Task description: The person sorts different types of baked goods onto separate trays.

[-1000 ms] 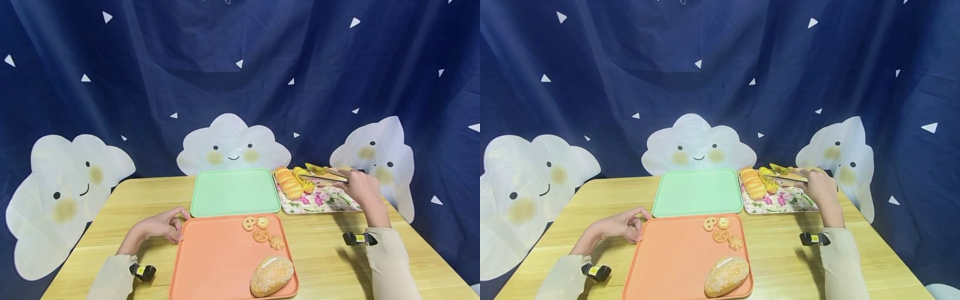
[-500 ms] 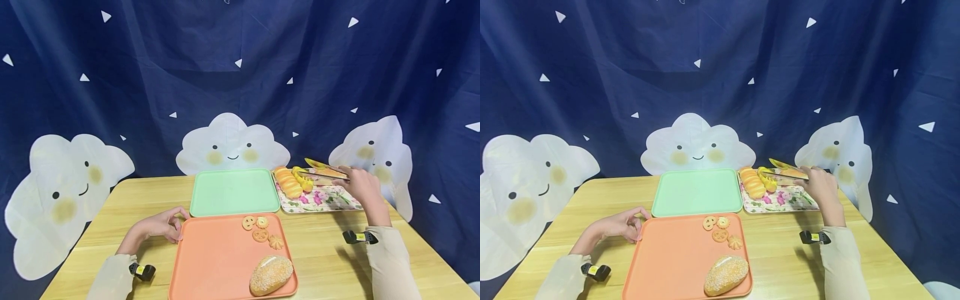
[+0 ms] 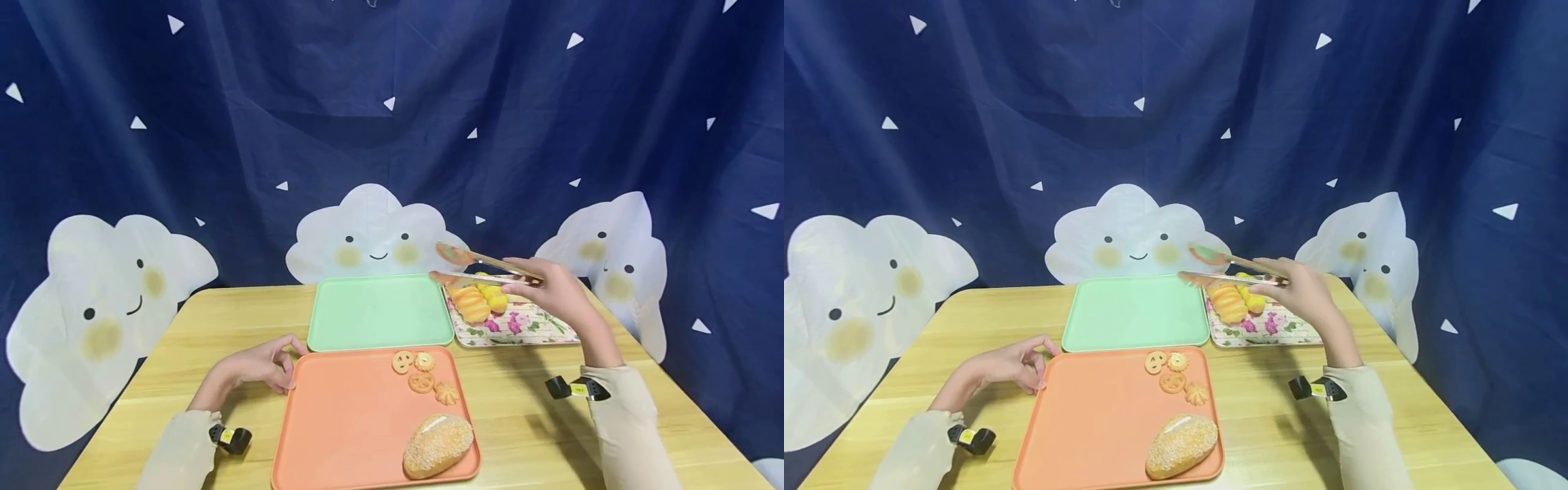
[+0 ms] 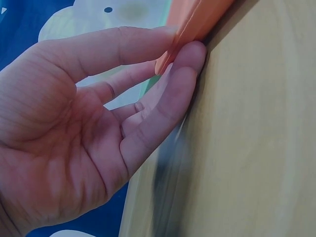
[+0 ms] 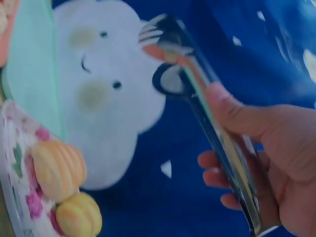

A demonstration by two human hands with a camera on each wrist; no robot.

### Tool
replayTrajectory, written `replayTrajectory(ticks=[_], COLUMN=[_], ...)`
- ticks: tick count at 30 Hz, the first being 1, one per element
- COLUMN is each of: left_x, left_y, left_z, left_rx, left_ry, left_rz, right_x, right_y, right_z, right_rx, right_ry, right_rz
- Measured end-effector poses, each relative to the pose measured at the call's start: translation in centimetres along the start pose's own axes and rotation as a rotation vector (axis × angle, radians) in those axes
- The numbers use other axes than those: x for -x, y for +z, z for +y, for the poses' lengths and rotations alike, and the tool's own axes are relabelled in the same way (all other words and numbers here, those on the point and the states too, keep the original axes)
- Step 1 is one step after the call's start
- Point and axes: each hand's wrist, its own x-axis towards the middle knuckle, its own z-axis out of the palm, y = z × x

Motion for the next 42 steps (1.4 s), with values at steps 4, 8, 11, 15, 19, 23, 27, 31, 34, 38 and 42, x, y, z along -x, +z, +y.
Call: replayTrajectory(ticks=[4,8,11,15,19,23,27,31,34,38,42], left_x=[-0.2,-0.3,-0.5,-1.0,-1.5,-1.9,-1.8,-1.6,-1.5,-1.5,-1.5], left_y=[-0.1,-0.1,-0.2,-0.4,-0.9,-1.3,-1.5,-1.5,-1.5,-1.4,-1.1], left_z=[0.0,0.2,0.4,0.9,1.5,2.0,2.0,1.5,1.3,1.1,1.1], left_rx=[-0.014,-0.016,-0.023,-0.047,-0.097,-0.131,-0.133,-0.126,-0.118,-0.119,-0.120], left_ry=[-0.006,-0.015,-0.011,-0.004,-0.016,-0.041,-0.055,-0.049,-0.042,-0.037,-0.033], left_rz=[0.000,0.003,0.000,-0.008,-0.009,-0.012,-0.023,-0.029,-0.031,-0.028,-0.020], right_x=[-0.9,-1.4,-1.5,-1.7,-1.8,-1.8,-1.7,-1.1,-0.6,0.2,0.9], right_y=[0.4,0.9,1.0,0.9,0.4,0.0,0.0,0.5,0.8,1.2,1.5], right_z=[-1.8,-3.3,-4.2,-5.1,-5.9,-6.4,-6.6,-6.4,-6.4,-6.3,-6.3], right_rx=[-0.044,-0.050,-0.038,-0.039,-0.089,-0.145,-0.197,-0.265,-0.289,-0.280,-0.196], right_ry=[-0.102,-0.209,-0.297,-0.416,-0.468,-0.453,-0.435,-0.414,-0.396,-0.371,-0.370], right_rz=[-0.093,-0.215,-0.305,-0.388,-0.467,-0.569,-0.673,-0.768,-0.823,-0.890,-0.905])
